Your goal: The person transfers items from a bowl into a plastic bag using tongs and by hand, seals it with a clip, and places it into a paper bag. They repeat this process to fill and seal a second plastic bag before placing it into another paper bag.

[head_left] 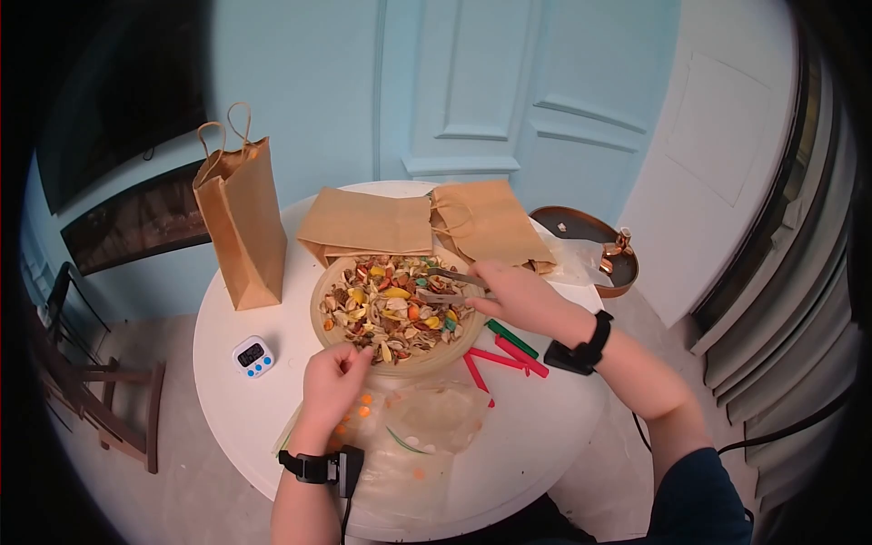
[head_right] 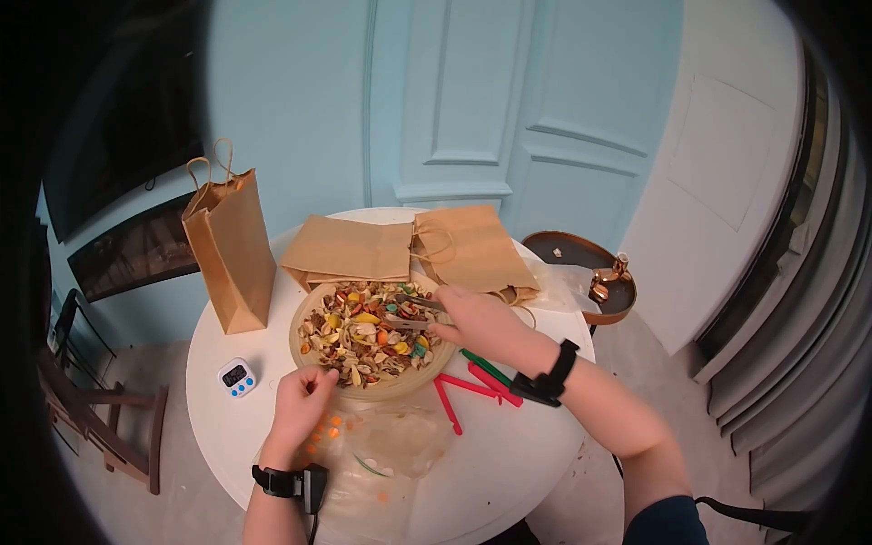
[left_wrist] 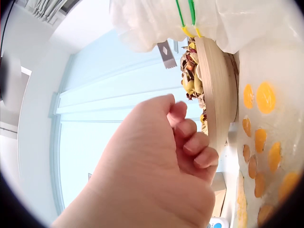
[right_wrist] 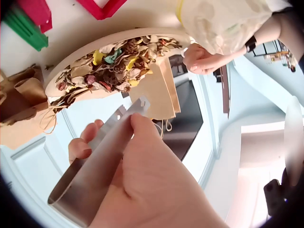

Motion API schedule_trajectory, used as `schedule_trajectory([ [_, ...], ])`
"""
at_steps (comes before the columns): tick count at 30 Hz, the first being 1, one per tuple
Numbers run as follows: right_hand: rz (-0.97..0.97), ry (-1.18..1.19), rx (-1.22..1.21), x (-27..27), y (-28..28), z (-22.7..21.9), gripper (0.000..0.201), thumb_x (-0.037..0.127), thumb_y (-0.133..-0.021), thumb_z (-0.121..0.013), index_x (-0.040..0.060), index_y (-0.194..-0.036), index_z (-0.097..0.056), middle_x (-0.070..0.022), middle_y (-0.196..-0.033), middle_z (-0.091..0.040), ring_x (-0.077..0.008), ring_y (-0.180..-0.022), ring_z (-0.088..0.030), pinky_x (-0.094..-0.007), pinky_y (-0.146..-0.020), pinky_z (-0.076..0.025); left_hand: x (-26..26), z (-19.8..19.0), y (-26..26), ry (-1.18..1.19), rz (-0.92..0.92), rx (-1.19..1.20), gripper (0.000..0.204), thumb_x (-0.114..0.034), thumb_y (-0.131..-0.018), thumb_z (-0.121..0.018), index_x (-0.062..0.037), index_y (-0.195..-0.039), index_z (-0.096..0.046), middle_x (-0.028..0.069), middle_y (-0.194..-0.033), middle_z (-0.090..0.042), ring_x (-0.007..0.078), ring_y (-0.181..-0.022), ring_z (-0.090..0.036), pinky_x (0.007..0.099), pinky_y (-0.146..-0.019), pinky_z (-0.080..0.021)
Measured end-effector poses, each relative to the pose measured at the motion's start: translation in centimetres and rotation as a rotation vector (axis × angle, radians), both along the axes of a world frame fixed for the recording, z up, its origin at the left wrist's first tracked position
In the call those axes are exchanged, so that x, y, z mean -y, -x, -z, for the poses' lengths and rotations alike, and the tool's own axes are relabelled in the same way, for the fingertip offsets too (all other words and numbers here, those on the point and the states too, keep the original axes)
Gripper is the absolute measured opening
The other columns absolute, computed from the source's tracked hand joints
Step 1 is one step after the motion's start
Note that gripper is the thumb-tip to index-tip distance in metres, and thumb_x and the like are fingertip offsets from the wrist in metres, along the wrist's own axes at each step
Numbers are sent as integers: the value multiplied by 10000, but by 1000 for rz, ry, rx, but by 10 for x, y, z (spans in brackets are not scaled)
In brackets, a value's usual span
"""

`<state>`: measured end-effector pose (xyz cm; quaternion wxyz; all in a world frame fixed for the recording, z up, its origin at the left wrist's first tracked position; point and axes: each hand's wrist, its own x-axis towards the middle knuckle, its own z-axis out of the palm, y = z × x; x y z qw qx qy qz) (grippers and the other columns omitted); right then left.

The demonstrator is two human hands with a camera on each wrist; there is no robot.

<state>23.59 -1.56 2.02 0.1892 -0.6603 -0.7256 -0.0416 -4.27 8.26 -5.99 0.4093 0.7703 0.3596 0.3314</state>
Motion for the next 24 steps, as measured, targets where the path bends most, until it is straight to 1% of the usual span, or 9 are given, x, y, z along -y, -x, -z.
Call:
schedule_trajectory([
  [1, -2, 2, 3, -10, 0, -2, 350, 245, -852, -621, 13, -1078, -491, -205, -957, -597, -350, -843, -607, -415, -716, -491, -2, 2, -1, 2, -2, 3, 337, -170, -887, -611, -26, -619, -466, -56, -545, -372, 50, -542, -331, 243, -490, -302],
  [3, 126, 121, 109, -28, 0, -9, 347, 271, -849, -618, 5, -1040, -503, -204, -909, -614, -365, -856, -607, -433, -721, -495, -6, 6, -3, 0, -164, 56, 361, -189, -889, -608, -21, -607, -458, -38, -530, -385, 58, -529, -326, 255, -478, -301],
  [10, 24, 218, 169, -64, 22, -21, 327, 283, -847, -608, -27, -939, -558, -204, -875, -622, -368, -844, -612, -441, -724, -493, -9, 11, -3, 19, -160, 35, 353, -205, -891, -608, -8, -626, -482, -27, -535, -396, 62, -529, -336, 257, -483, -310],
  [12, -8, 233, 135, -75, 20, -24, 354, 304, -843, -612, -40, -920, -580, -212, -888, -633, -357, -849, -620, -433, -726, -494, -10, 14, -4, 10, -167, 54, 367, -274, -877, -618, -6, -650, -510, 45, -505, -438, 139, -467, -376, 301, -476, -347],
  [17, 106, 293, -176, -91, 11, -44, 406, 361, -838, -627, -32, -939, -605, -206, -851, -653, -319, -803, -638, -403, -718, -496, -10, 15, -4, 10, -168, 123, 321, -262, -886, -610, -12, -697, -540, 23, -525, -459, 112, -493, -389, 283, -484, -348],
  [19, 36, 249, -155, -88, 14, -33, 421, 365, -837, -630, -31, -977, -605, -201, -850, -655, -308, -802, -640, -386, -724, -499, -11, 17, -6, 11, -164, 158, 296, -255, -895, -602, -17, -723, -564, 8, -538, -475, 99, -507, -400, 270, -487, -349],
  [21, -101, 151, -178, -83, 34, -20, 401, 343, -849, -622, -20, -1017, -598, -204, -909, -650, -329, -850, -631, -389, -745, -498, -13, 20, -10, 87, -47, 399, 243, -240, -937, -551, -22, -845, -607, -18, -611, -524, 67, -533, -423, 226, -487, -344],
  [22, -161, 100, -170, -79, 48, -15, 390, 335, -851, -622, -16, -1017, -596, -201, -928, -644, -338, -860, -626, -394, -748, -495, -11, 14, -9, 87, -48, 402, 243, -240, -937, -551, -22, -845, -607, -18, -611, -524, 67, -533, -423, 226, -487, -344],
  [24, -249, 79, -151, -71, 78, -6, 390, 337, -854, -629, 5, -1050, -573, -160, -953, -620, -287, -814, -615, -367, -730, -489, -7, -2, -3, 443, 130, 594, 271, -259, -980, -479, -12, -1026, -580, -8, -692, -555, 58, -531, -431, 194, -476, -336],
])
